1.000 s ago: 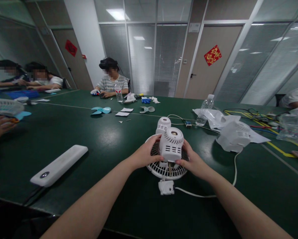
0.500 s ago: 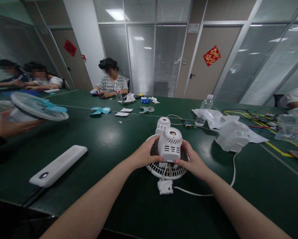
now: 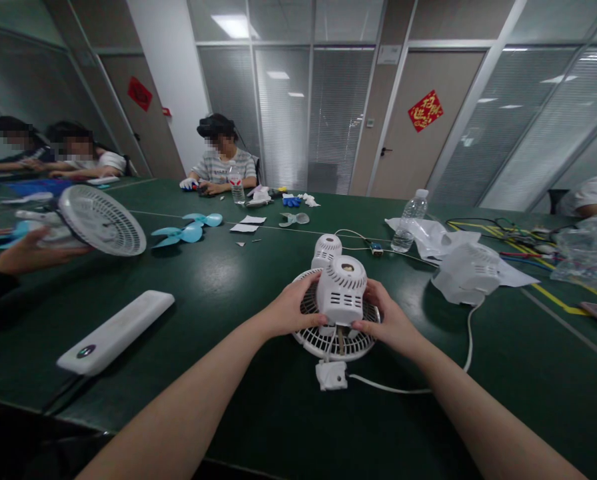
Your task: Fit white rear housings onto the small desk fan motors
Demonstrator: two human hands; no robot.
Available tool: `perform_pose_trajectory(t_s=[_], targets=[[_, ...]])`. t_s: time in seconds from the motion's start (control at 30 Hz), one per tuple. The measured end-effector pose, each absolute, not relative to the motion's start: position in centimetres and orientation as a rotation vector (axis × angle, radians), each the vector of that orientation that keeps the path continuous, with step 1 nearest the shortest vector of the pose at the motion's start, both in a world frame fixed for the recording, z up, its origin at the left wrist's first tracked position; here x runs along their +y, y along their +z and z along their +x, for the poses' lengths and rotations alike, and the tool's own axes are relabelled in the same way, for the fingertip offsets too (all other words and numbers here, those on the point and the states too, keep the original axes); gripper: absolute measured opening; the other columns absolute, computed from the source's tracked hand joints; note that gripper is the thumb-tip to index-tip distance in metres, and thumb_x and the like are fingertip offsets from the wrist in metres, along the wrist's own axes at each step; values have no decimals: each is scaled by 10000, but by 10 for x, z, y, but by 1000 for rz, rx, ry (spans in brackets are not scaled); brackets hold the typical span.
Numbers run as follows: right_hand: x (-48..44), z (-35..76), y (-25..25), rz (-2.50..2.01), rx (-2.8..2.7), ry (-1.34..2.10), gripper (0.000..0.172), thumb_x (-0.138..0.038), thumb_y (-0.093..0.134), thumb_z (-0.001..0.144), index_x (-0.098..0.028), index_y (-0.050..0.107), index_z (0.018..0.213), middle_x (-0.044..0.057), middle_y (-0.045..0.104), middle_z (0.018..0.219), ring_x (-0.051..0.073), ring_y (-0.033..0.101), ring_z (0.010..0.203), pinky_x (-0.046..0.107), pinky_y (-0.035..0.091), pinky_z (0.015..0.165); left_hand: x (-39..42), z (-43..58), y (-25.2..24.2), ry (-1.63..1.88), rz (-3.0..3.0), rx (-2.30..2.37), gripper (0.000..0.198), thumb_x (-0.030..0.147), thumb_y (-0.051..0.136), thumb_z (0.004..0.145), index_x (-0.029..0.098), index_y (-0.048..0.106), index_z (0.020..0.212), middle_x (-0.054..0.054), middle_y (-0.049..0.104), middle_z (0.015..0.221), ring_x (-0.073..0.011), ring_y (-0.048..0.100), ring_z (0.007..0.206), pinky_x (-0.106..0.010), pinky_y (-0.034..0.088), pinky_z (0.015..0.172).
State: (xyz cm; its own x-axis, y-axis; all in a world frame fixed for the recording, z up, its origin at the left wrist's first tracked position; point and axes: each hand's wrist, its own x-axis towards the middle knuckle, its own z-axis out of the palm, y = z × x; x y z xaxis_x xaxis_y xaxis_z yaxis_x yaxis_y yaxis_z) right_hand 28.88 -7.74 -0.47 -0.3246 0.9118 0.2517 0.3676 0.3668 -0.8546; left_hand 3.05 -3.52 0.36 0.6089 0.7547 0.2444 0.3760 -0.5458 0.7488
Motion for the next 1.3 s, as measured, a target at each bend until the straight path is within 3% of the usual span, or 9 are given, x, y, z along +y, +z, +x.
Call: perform_pose_trajectory(t_s=[0.57, 0.8, 1.3], targets=[[-85, 285, 6, -1136, -1897, 908, 798, -348, 738, 748, -261, 263, 1384, 122, 412, 1403, 303, 422, 1293, 534, 318, 1104, -36, 35, 2, 742, 2158, 979, 939, 398, 755, 649, 246, 268, 1437, -142, 354, 1476, -400, 312, 1346, -628, 218, 1096], [-83, 286, 6, -1112, -1915, 896, 792, -350, 743, 747, -251, 270, 1375, 126, 406, 1405, 293, 419, 1298, 516, 329, 1106, -38, 34, 6, 745, 2184, 931, 881, 418, 741, 675, 234, 297, 1414, -134, 387, 1452, -360, 365, 1323, -586, 255, 1098], [-83, 287, -4, -1038, -1868, 995, 918, -385, 697, 794, -287, 79, 1466, 117, 335, 1491, 281, 335, 1366, 532, 261, 1131, -39, 32, 5, 707, 2237, 986, 896, 502, 719, 660, 249, 303, 1413, -110, 386, 1458, -357, 361, 1325, -571, 274, 1093]])
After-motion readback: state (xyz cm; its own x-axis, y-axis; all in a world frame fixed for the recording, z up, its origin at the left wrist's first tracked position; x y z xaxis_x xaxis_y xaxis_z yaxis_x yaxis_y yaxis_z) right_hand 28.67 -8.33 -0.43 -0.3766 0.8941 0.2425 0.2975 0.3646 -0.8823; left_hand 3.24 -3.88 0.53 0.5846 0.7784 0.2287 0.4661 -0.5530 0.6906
